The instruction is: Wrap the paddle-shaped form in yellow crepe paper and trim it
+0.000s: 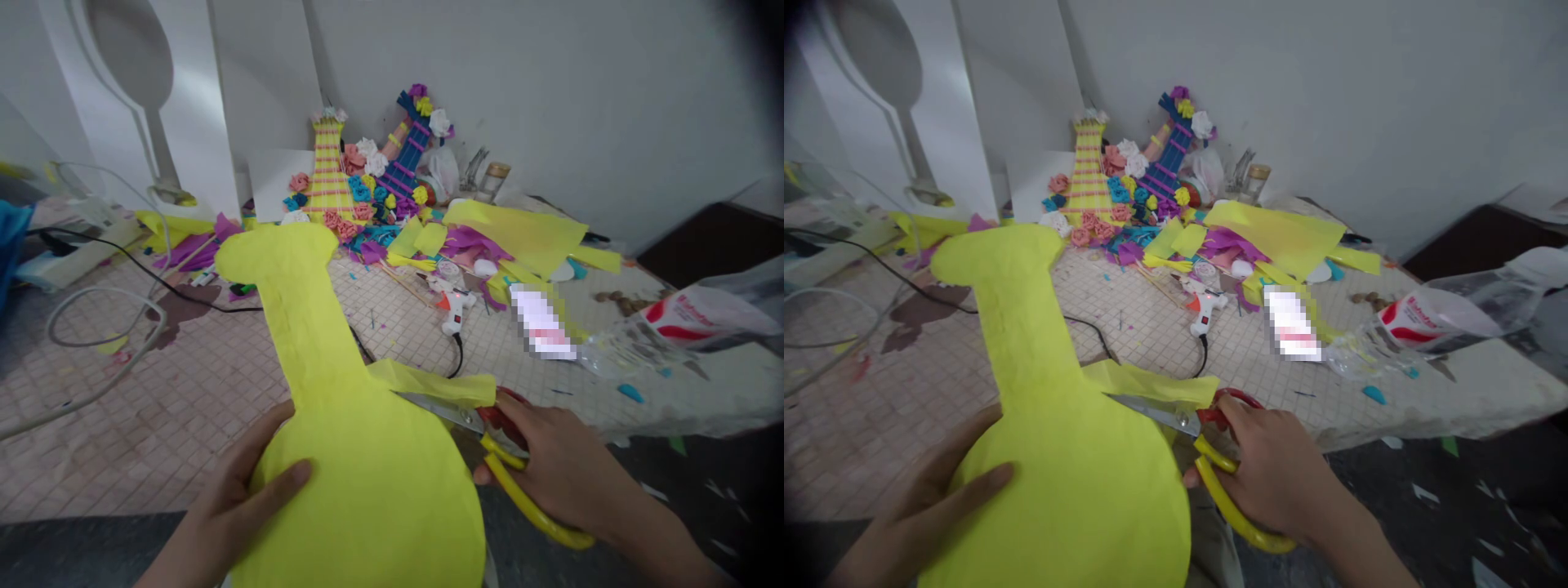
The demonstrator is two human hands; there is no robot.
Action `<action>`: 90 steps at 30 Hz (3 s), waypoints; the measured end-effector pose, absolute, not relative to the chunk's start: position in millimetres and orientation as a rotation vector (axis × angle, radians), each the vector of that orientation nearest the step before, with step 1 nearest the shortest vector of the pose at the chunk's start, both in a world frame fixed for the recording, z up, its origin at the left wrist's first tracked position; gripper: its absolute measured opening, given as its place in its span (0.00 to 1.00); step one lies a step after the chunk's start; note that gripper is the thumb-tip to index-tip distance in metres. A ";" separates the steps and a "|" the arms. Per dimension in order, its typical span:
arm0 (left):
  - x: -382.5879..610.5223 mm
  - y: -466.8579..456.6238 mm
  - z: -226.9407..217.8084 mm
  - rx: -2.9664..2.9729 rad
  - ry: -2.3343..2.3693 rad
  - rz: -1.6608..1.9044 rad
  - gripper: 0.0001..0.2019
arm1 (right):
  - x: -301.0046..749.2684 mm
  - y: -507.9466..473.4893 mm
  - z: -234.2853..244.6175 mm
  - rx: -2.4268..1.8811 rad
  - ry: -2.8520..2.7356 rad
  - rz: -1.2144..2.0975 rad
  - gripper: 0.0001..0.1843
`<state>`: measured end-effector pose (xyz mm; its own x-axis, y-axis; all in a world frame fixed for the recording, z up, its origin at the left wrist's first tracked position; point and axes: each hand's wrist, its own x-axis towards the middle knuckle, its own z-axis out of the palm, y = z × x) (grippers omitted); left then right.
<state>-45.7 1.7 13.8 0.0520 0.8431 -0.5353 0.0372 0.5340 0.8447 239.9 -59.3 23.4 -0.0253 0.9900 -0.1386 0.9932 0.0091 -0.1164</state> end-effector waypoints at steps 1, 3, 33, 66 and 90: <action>-44.2 0.6 15.0 0.812 1.398 0.744 0.25 | 239.8 -59.4 22.9 2.170 2.223 -0.264 0.21; -42.5 -0.6 16.0 0.801 1.390 0.759 0.25 | 240.2 -59.8 21.3 2.158 2.220 -0.217 0.20; -44.5 -1.3 14.7 0.821 1.264 0.670 0.26 | 242.9 -59.2 17.3 2.106 2.381 -0.161 0.16; -43.4 -2.5 14.2 0.867 1.142 0.615 0.21 | 240.0 -56.2 29.8 2.164 2.252 -0.472 0.15; -50.3 1.6 8.0 0.896 1.122 0.562 0.21 | 246.5 -65.8 18.6 2.041 2.310 0.209 0.26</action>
<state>-50.3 1.6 8.0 0.3567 0.7749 -0.5218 0.0468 0.5430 0.8384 246.5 -65.8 18.6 -0.1267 0.9906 0.0508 0.9836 0.1189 0.1354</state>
